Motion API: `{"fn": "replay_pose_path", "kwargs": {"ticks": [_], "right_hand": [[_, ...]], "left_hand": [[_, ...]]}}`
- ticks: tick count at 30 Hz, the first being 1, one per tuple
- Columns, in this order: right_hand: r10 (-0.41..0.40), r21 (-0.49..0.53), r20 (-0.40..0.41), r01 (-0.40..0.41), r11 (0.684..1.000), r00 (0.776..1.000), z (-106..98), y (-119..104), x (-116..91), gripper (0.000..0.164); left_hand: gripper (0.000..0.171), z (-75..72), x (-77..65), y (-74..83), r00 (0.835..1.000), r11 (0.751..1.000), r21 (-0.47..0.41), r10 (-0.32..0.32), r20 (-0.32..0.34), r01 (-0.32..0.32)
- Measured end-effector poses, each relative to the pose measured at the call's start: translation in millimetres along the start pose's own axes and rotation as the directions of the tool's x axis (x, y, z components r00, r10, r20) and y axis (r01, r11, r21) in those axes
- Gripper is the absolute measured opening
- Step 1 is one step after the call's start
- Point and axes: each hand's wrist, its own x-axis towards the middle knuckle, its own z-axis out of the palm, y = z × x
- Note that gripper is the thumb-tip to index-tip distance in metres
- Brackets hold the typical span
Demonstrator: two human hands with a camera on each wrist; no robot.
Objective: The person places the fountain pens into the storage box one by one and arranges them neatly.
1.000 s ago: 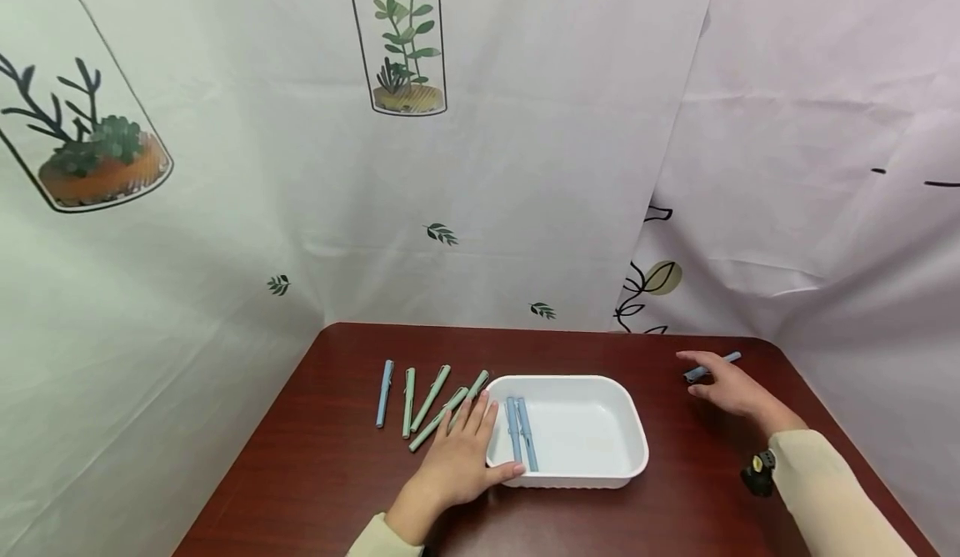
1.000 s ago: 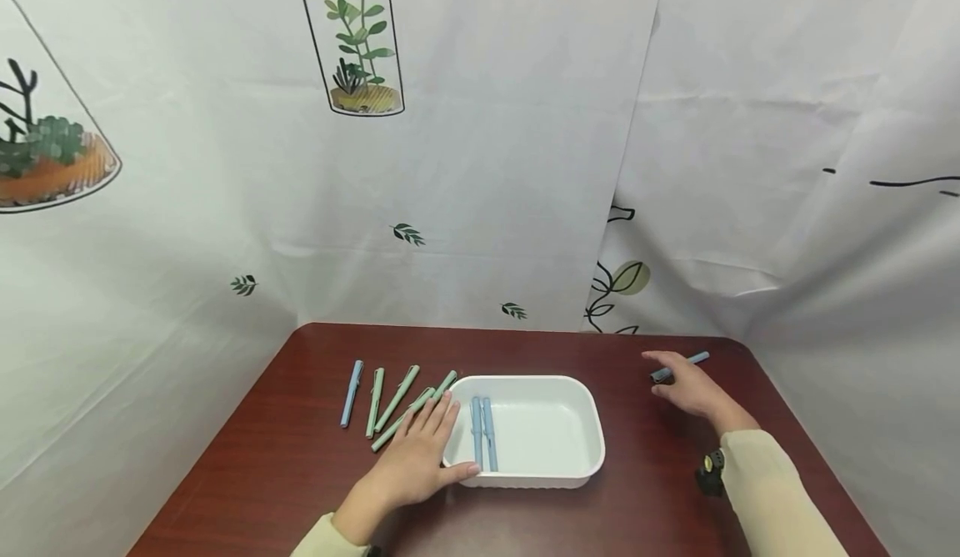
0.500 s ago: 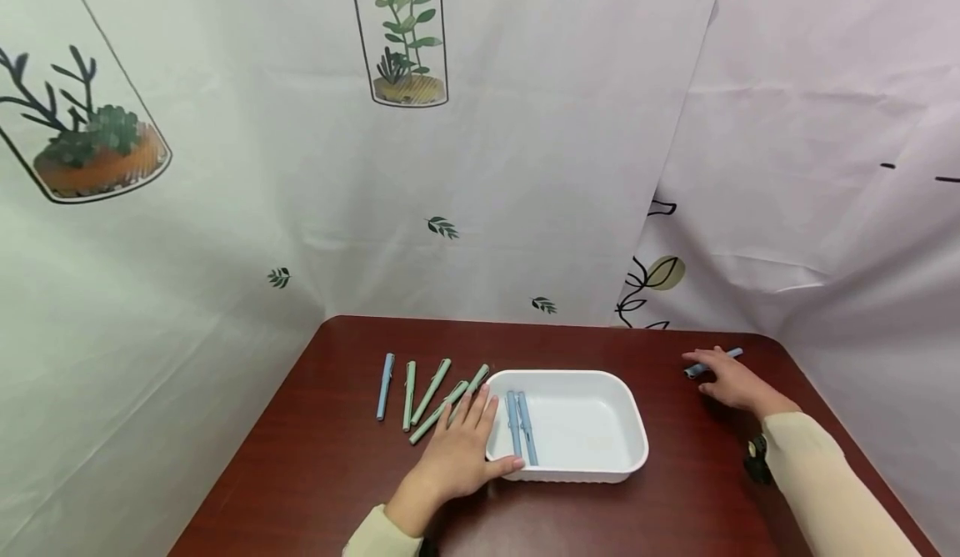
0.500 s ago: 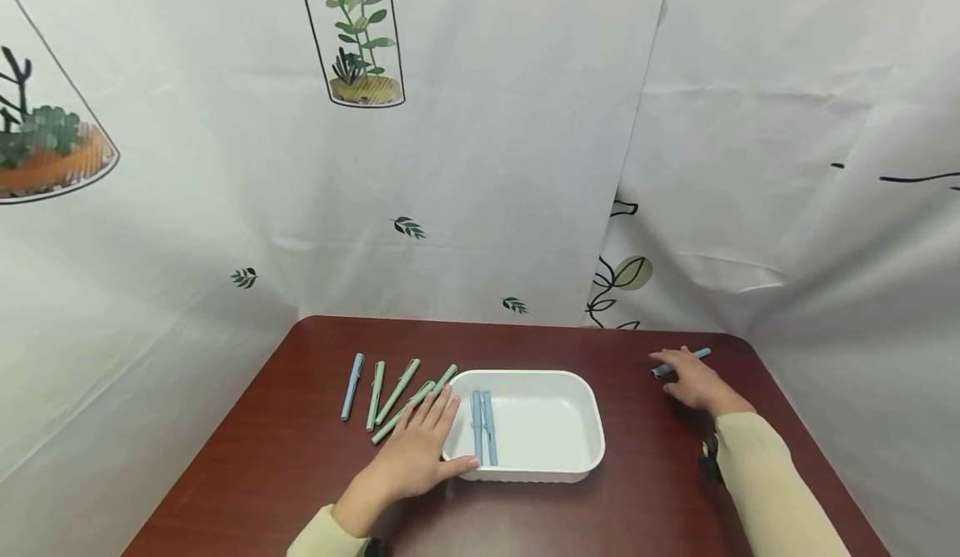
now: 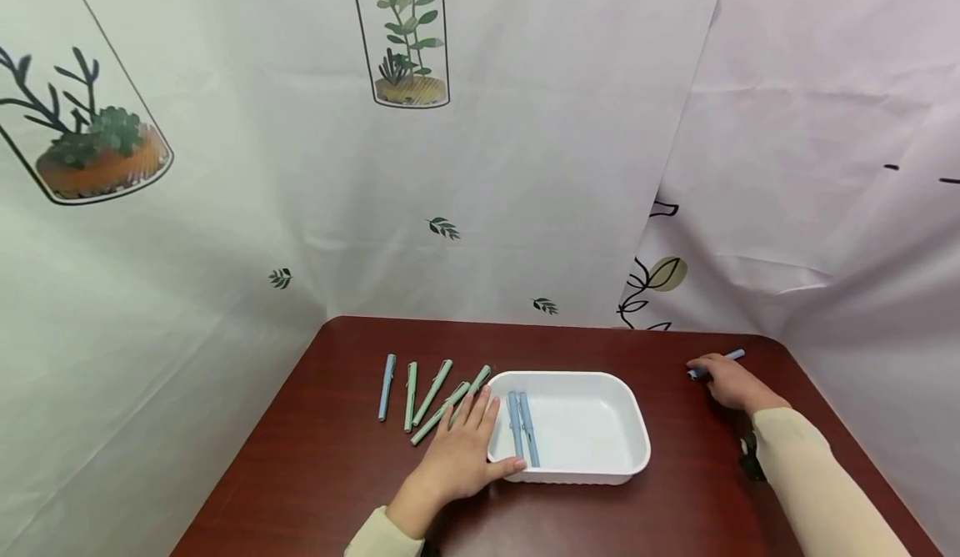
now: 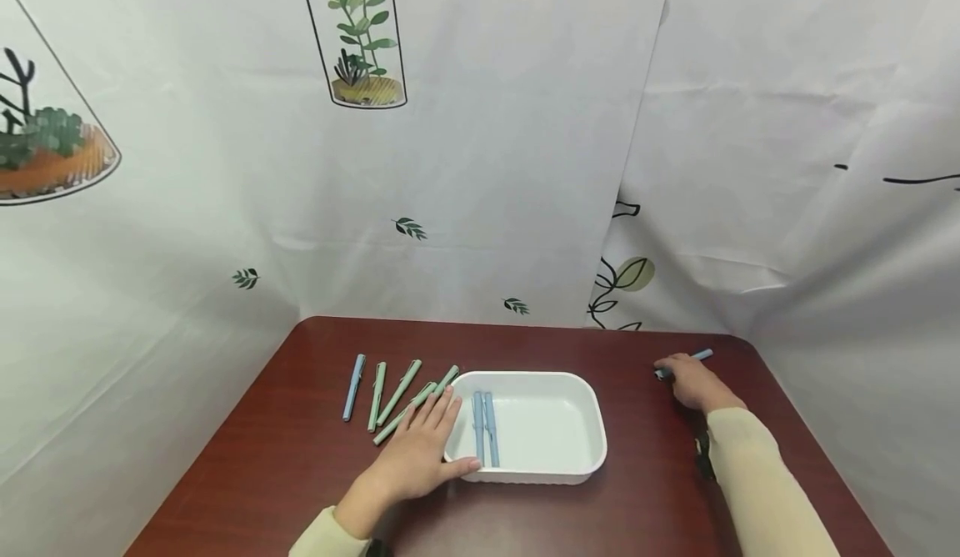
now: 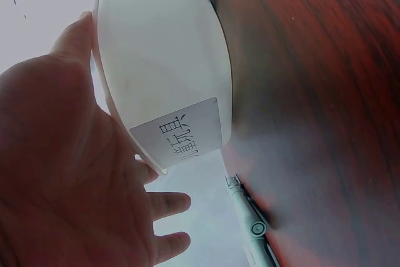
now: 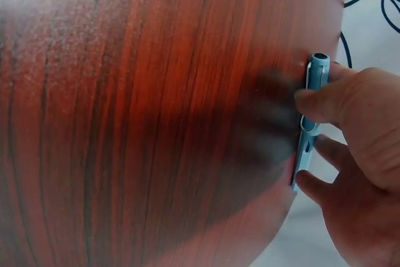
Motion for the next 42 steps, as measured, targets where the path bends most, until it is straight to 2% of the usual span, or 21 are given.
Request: {"fn": "replay_pose_path", "kwargs": {"ticks": [12,19,23,29,33,37,40,42], "right_hand": [[-0.026,-0.085,-0.083,0.019,0.996,0.996,4,-1,4,0.020],[-0.051,-0.121,-0.066,0.043,0.992,0.996,6,-5,1,0.016],[-0.053,-0.099,-0.070,0.046,0.994,0.996,7,-8,-2,0.017],[-0.026,-0.034,-0.052,0.024,0.999,0.998,4,-16,0,0.021],[0.036,0.089,-0.057,-0.031,0.996,0.998,-3,-24,2,0.020],[0.132,0.228,-0.039,-0.119,0.966,0.990,-11,-32,2,0.027],[0.197,0.292,-0.010,-0.185,0.938,0.980,-17,-39,2,0.044],[0.240,0.354,0.026,-0.233,0.906,0.970,-19,-43,2,0.055]], "left_hand": [[0.100,-0.8,1.1,-0.6,1.000,1.000,0.007,0.005,-0.010,-0.005],[0.100,0.3,-1.6,-0.7,1.000,1.000,-0.003,0.003,-0.001,-0.003],[0.099,0.6,-1.8,-0.7,1.000,1.000,-0.002,0.003,0.002,-0.003],[0.099,-0.4,-1.0,-0.9,1.000,1.000,0.000,0.000,0.009,0.000],[0.100,-0.7,-0.4,-1.0,1.000,1.000,0.003,0.000,0.011,0.000],[0.100,-1.4,-0.5,-1.3,1.000,1.000,0.005,0.002,0.008,-0.002],[0.100,-1.4,-0.9,-1.8,1.000,1.000,0.005,0.002,0.007,-0.002],[0.100,-1.1,-1.2,-1.8,1.000,1.000,0.003,0.001,0.006,-0.001]]}}
